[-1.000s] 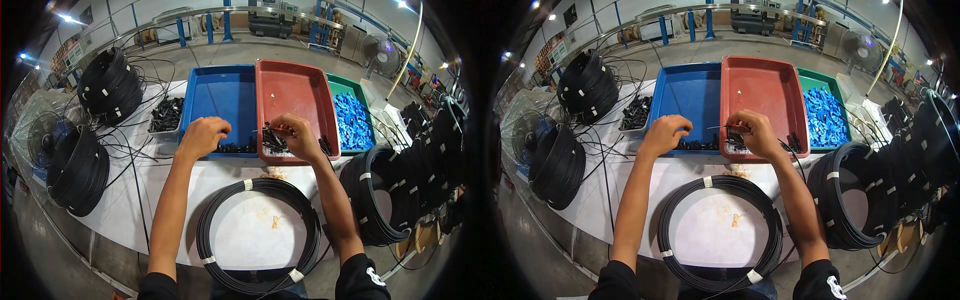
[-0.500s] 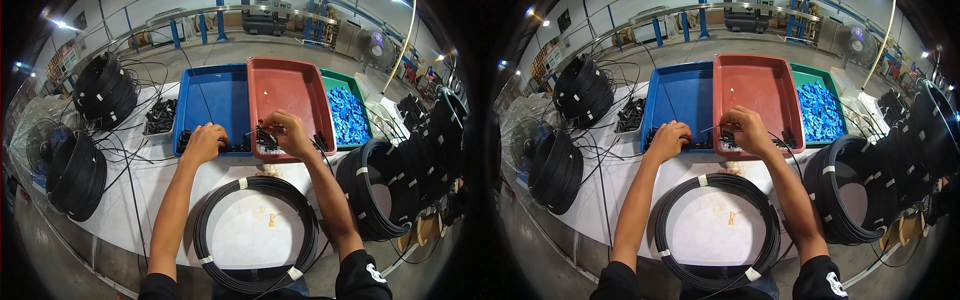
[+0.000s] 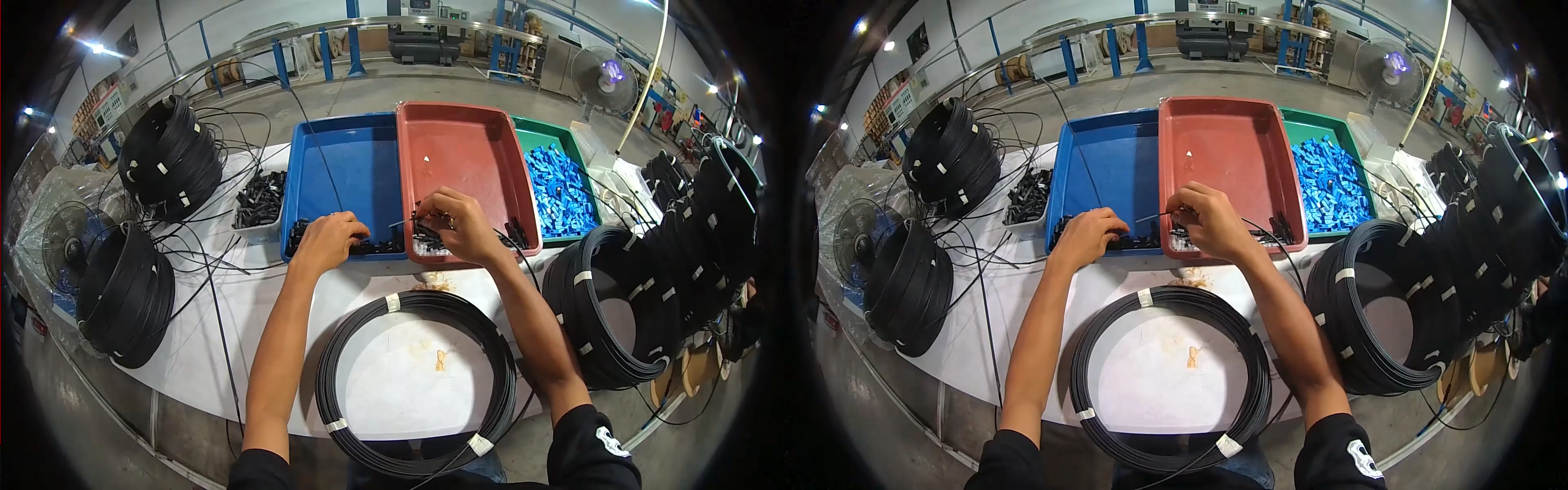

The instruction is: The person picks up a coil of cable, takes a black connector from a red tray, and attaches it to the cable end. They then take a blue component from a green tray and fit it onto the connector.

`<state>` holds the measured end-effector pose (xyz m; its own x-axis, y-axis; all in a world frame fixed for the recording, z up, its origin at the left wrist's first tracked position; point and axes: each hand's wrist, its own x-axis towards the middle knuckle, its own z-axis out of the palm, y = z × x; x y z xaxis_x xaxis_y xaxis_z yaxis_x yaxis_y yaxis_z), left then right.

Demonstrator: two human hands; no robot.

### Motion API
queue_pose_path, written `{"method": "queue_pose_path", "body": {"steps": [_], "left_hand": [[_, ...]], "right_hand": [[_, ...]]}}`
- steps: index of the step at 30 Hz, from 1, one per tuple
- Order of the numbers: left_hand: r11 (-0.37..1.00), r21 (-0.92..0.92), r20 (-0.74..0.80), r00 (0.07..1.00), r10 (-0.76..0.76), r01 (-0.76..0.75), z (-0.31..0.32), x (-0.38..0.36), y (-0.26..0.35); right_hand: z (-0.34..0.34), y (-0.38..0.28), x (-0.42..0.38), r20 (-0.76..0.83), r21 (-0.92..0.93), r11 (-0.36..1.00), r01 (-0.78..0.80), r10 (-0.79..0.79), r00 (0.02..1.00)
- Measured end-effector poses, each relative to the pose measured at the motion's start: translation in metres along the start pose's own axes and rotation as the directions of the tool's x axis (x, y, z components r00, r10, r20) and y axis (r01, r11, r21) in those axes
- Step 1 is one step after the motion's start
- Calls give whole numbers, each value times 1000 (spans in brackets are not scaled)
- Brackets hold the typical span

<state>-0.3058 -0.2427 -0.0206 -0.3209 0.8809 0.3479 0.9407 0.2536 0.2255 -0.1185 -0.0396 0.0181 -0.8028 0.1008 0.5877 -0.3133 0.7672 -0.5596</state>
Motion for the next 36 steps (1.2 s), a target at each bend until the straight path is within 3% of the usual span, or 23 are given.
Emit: {"method": "queue_pose_path", "body": {"steps": [7,10,13,14,15,16,18,19,20,22,25,32,36], "left_hand": [[994,49,39,995,91,-93,0,1,4],[997,34,66,996,64,-66,2,2,-2],[1000,2,-35,999,21,-21,-4,1,1],[986,-141,-30,995,-94,89,-8,1,2],[940,-280,-8,979,-205,195,-12,2,4],[941,-277,-13,979,-204,193,-11,4,0],[658,-753,-204,950,-237,2,-16,11,-3],[553,-831,-230,944,-234,-65,-23,11,1],[556,-829,-232,945,-230,-68,-29,11,5],[361,-925,-222,943,-250,-122,-39,11,13],[368,-922,-213,953,-215,-122,-45,10,24],[218,-958,-218,969,-118,-189,-37,11,30],[219,-961,-198,972,-123,-169,-36,11,35]], "right_hand": [[3,3,0,-1,23,1000,1,-1,1000],[2,0,0,17,-1,1000,-17,17,1000],[4,0,0,10,11,999,-36,36,999],[5,2,-1,-10,49,998,-37,37,999],[8,1,-1,-11,48,998,-31,32,999],[12,0,0,-63,102,995,-1,8,998],[14,-2,0,-122,155,987,38,-19,992],[13,-4,0,-83,149,988,26,-13,996],[11,-6,-1,-43,143,990,12,-5,999],[9,-12,-1,-28,161,986,-34,39,999],[9,-20,1,-91,204,979,31,-12,996],[6,-42,5,-235,74,988,132,-111,966],[9,-40,5,-270,45,987,156,-138,953]]}}
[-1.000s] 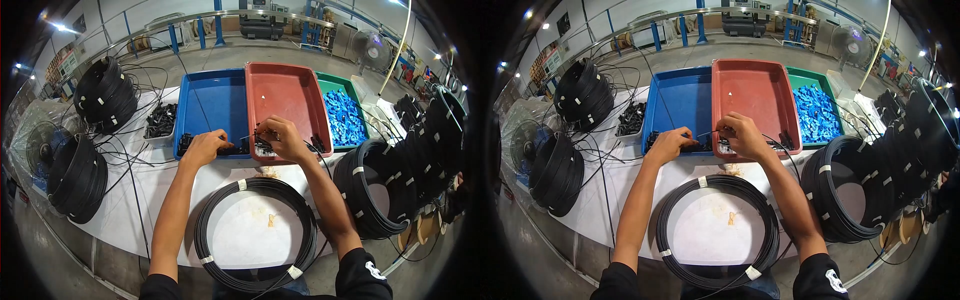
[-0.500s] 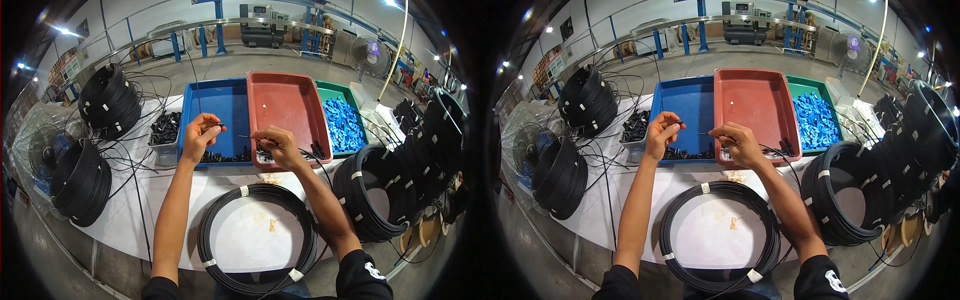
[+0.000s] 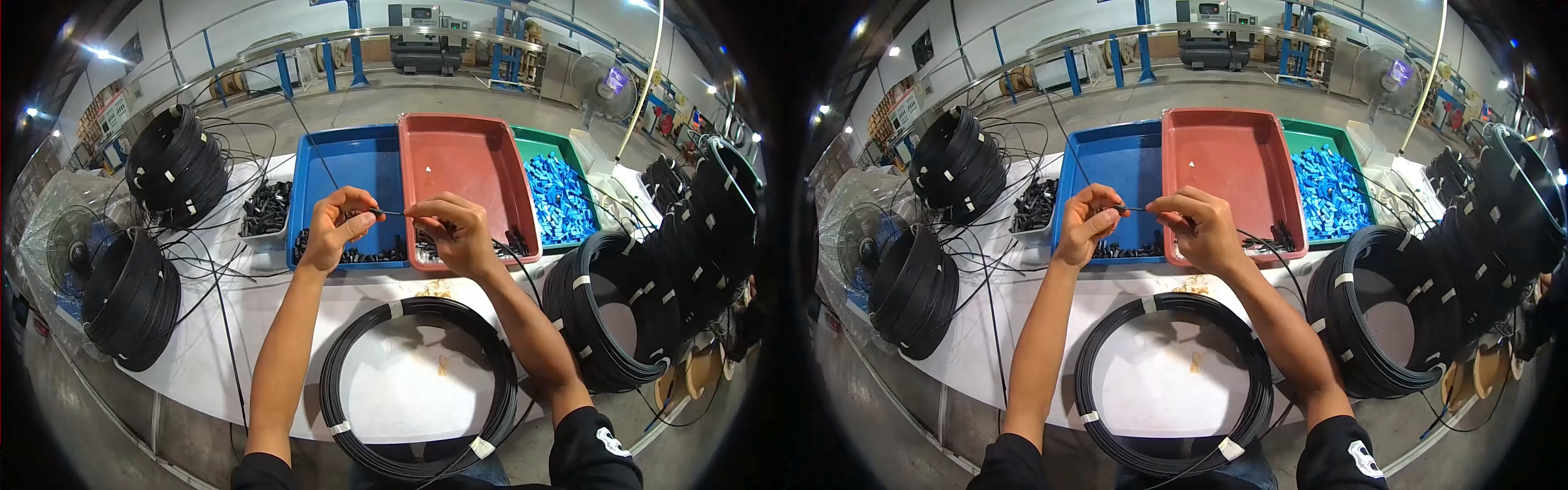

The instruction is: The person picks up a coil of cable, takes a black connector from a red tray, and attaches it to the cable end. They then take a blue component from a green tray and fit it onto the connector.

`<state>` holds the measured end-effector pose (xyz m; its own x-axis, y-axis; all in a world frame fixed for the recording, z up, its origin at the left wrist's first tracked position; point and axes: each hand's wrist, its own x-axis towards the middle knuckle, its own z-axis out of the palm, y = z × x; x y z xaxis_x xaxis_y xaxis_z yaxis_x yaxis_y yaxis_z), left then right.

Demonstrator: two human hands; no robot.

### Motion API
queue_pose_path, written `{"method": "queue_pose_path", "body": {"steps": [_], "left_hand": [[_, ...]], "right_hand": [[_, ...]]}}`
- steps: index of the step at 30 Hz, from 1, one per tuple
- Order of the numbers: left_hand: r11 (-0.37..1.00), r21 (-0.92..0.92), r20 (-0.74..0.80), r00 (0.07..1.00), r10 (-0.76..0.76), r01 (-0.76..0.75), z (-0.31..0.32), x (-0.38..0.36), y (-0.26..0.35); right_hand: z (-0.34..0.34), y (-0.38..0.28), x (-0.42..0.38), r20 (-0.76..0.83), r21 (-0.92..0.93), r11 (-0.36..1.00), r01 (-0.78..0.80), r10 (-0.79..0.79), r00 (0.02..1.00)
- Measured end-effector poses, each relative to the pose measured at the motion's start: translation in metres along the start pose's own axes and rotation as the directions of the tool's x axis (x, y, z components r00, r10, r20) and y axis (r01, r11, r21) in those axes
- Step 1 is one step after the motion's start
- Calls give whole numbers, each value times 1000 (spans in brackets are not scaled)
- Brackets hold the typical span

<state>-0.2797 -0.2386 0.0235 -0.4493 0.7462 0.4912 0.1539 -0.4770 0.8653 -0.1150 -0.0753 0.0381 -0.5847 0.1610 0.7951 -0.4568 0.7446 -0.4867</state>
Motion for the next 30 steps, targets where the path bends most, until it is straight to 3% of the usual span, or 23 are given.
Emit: {"method": "queue_pose_path", "body": {"steps": [9,14,18,23,30], "left_hand": [[1000,21,17,1000,12,-12,3,0,1],[962,178,58,978,201,-208,1,2,-2],[972,179,-5,988,154,-151,7,-1,4],[916,377,32,990,138,-139,-4,-2,10],[899,416,86,990,111,-137,3,-4,8]], "right_hand": [[1,-1,-2,-16,-47,999,9,-10,1000],[2,2,-4,-50,-114,993,-11,6,999],[1,3,-5,-48,-147,988,36,-43,998],[3,4,-7,-5,-132,990,55,-56,998],[9,3,-9,18,-91,995,33,-32,999]]}}
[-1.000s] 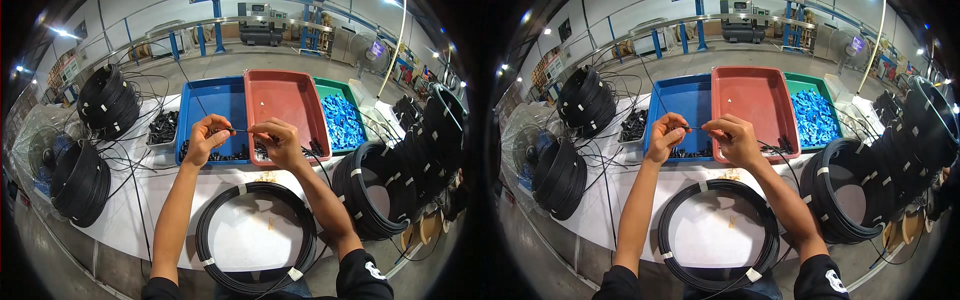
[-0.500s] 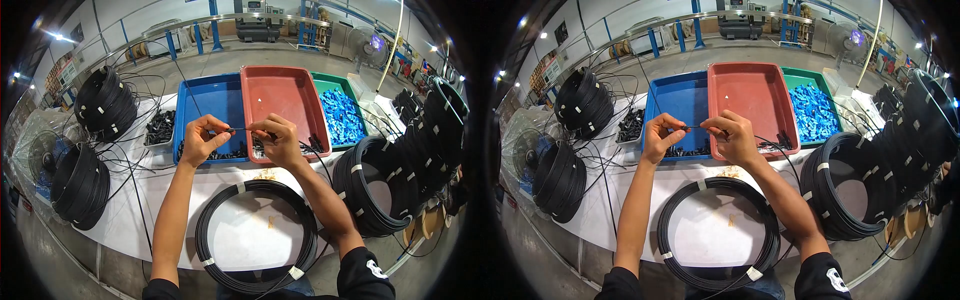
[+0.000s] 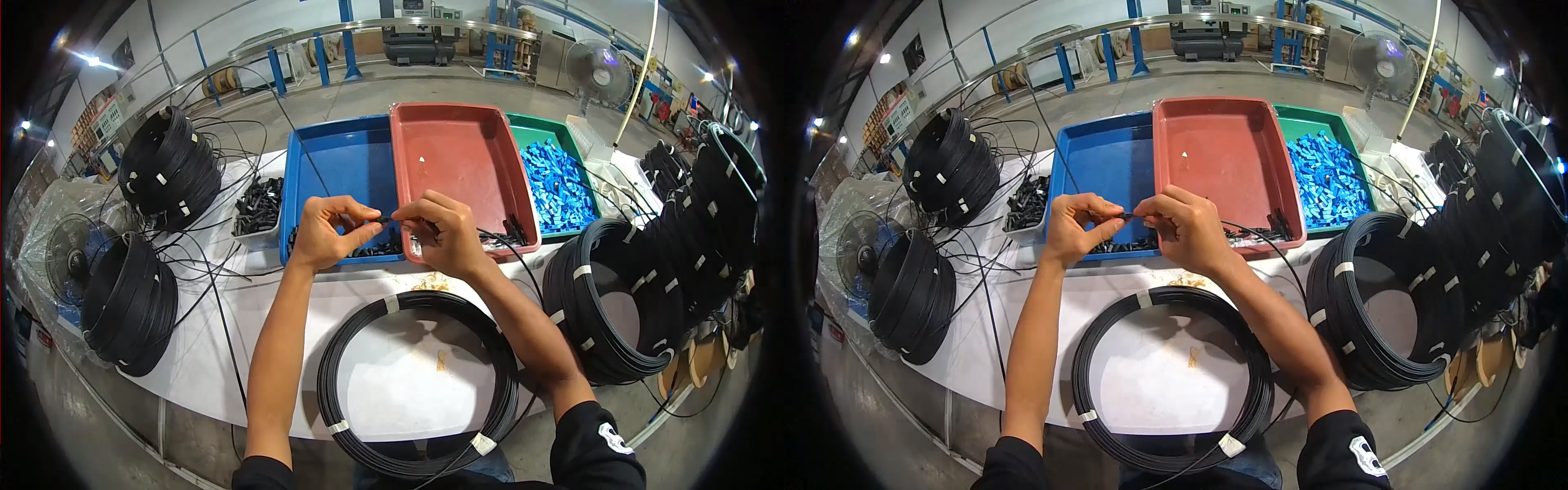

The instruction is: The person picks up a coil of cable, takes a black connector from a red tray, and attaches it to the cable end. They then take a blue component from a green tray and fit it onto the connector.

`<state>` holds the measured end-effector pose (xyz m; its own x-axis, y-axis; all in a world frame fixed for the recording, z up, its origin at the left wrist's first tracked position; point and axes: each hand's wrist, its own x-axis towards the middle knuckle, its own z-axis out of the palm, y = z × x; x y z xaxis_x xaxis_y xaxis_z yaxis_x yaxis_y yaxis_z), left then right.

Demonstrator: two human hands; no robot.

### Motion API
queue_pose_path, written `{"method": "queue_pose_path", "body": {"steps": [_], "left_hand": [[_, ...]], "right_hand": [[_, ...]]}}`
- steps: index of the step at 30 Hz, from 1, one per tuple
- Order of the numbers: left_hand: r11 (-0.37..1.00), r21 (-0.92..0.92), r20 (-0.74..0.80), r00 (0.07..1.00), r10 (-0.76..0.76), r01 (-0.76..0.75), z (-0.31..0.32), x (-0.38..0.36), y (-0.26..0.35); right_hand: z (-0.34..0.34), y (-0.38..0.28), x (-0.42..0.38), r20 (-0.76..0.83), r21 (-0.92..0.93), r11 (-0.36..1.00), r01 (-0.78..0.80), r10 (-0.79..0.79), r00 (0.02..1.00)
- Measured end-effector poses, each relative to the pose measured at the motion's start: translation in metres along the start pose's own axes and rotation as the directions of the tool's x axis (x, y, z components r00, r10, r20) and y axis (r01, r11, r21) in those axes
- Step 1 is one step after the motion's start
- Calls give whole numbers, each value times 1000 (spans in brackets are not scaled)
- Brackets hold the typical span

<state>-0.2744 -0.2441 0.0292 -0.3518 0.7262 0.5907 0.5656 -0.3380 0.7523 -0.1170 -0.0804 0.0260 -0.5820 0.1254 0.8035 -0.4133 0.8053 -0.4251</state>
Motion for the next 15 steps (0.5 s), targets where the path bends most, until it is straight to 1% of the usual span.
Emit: {"method": "queue_pose_path", "body": {"steps": [2,4,6,7,8,9,10,11,12,13,14,15], "left_hand": [[995,83,18,999,-50,48,-1,1,7],[996,69,35,998,-59,57,-2,1,9],[997,56,55,996,-65,61,-5,2,14],[994,92,116,991,-72,61,-7,3,17],[990,126,179,980,-81,59,-11,3,21],[959,256,250,950,-186,120,-17,4,24],[961,250,261,948,-182,116,-22,5,32],[940,259,326,896,-301,222,-27,6,44],[905,278,385,826,-413,323,-32,6,54],[895,310,399,811,-427,319,-39,6,62],[885,368,358,834,-419,286,-44,6,69],[814,451,234,832,-503,366,-44,7,83]], "right_hand": [[-1,2,1,26,9,1000,19,-19,999],[-1,2,-1,49,14,999,32,-33,998],[3,-1,-1,88,101,994,52,-61,994],[4,-3,-4,145,100,995,-27,12,989],[8,-3,-6,139,95,995,-32,19,990],[12,0,-10,119,154,988,13,-32,992],[15,0,-12,98,209,976,60,-82,992],[18,-2,-14,109,194,980,50,-72,991],[24,2,-16,92,225,966,128,-152,984],[21,-1,-17,172,202,975,93,-129,977],[18,-7,-17,249,179,982,60,-104,963],[16,-12,-17,294,159,987,19,-65,953]]}}
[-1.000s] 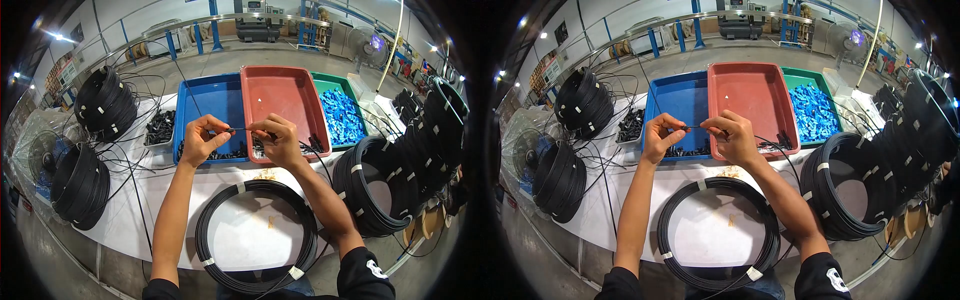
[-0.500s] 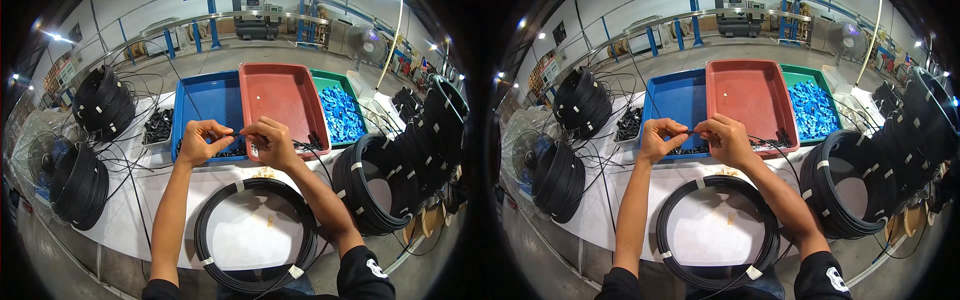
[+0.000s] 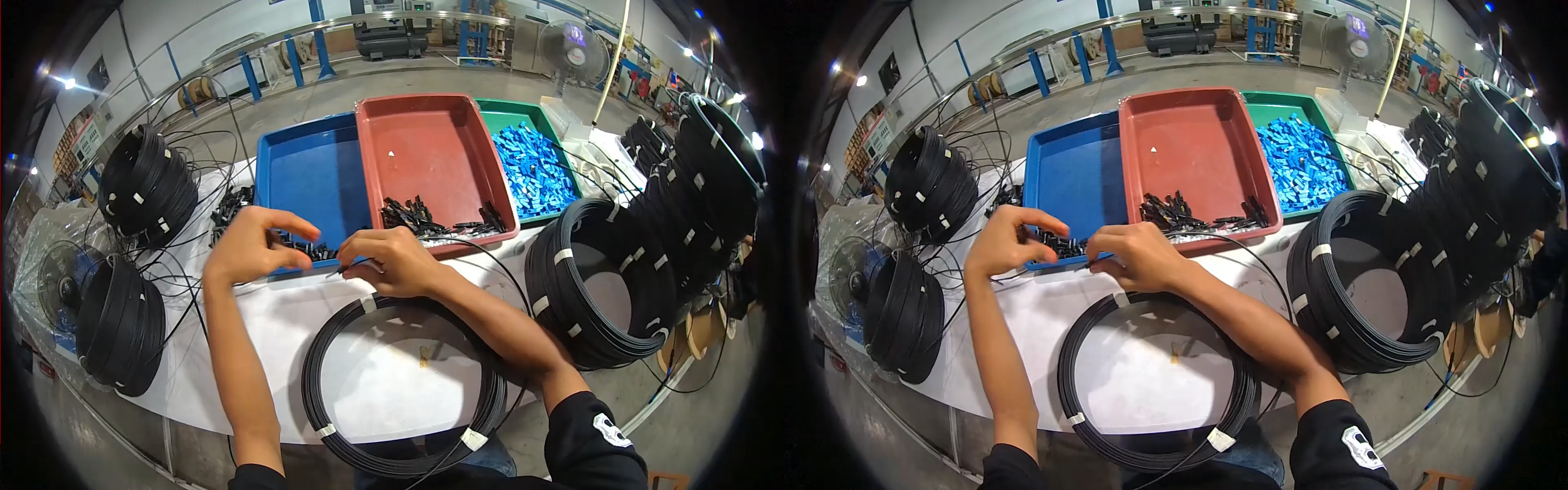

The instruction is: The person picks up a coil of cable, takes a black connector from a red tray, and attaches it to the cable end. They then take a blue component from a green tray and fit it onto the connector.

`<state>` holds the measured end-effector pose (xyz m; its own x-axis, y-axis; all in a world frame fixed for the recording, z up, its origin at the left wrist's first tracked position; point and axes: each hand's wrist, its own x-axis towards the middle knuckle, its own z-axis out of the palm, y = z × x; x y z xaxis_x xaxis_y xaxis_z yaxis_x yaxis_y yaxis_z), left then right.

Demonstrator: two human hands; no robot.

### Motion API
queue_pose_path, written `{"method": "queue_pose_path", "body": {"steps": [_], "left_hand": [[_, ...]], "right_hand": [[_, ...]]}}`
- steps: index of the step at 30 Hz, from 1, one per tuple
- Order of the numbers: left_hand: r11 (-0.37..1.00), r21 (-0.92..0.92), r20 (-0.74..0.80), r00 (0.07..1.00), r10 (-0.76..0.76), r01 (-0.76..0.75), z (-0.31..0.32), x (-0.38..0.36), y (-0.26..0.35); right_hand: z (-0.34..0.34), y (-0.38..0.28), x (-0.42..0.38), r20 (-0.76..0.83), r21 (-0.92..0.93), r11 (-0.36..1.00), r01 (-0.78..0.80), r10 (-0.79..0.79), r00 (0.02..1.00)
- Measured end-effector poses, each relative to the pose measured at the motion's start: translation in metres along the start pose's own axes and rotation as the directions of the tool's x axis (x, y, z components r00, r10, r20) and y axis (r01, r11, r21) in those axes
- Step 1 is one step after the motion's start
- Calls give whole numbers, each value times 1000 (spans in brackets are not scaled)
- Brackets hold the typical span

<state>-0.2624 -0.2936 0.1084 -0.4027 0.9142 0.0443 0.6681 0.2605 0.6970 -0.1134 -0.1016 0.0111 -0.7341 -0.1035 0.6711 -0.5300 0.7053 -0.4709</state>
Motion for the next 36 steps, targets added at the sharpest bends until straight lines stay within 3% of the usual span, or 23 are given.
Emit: {"method": "queue_pose_path", "body": {"steps": [1,2,3,5,6,7,9,11,13,15,16,17,19,21,23,31,33,34,35,36], "left_hand": [[991,51,-87,989,-121,125,-4,-7,11],[924,363,-289,957,-10,119,-1,-17,14],[758,631,-430,888,165,165,4,-30,16],[671,666,-553,819,151,326,11,-58,49],[723,661,-534,802,266,201,14,-61,63],[718,669,-520,810,272,189,22,-57,70],[910,386,-398,863,312,-151,36,-48,85],[763,453,-248,756,605,-462,56,-14,74],[756,407,-66,809,585,-513,75,30,70],[718,388,142,808,572,-577,93,83,51],[674,403,237,782,576,-619,104,105,44],[653,417,283,773,568,-632,116,124,37],[626,427,332,757,563,-653,135,152,33],[533,600,497,800,336,-597,152,169,32],[590,563,499,807,316,-579,161,180,31],[763,430,422,854,303,-483,148,190,16],[938,129,166,940,299,-321,140,176,26],[943,57,60,944,325,-328,136,169,31],[937,69,60,939,338,-342,130,164,31],[930,-123,-37,938,345,-347,124,159,28]], "right_hand": [[0,1,0,-10,-1,1000,-5,5,1000],[0,5,0,66,10,999,44,-44,997],[1,8,-1,138,24,996,89,-91,986],[8,18,-5,113,52,992,113,-118,986],[9,20,-7,141,57,993,100,-107,984],[10,21,-8,170,63,994,88,-97,981],[11,20,-9,191,98,995,35,-53,980],[12,20,-10,234,116,991,-67,38,971],[17,23,-16,223,49,995,-87,74,972],[26,35,-22,151,140,990,19,-41,988],[28,39,-22,253,141,989,-52,15,967],[28,37,-22,252,137,989,-51,15,968],[25,29,-20,347,2,996,-88,82,934],[29,30,-19,424,-6,989,-147,135,895],[42,45,-23,314,-65,998,-15,34,949],[23,28,-17,393,-83,991,-104,128,911],[19,21,-16,425,-131,988,-80,129,896],[24,26,-18,371,-103,993,-48,84,925],[28,30,-19,359,-114,993,-39,78,930],[28,31,-20,360,-96,995,-41,73,930]]}}
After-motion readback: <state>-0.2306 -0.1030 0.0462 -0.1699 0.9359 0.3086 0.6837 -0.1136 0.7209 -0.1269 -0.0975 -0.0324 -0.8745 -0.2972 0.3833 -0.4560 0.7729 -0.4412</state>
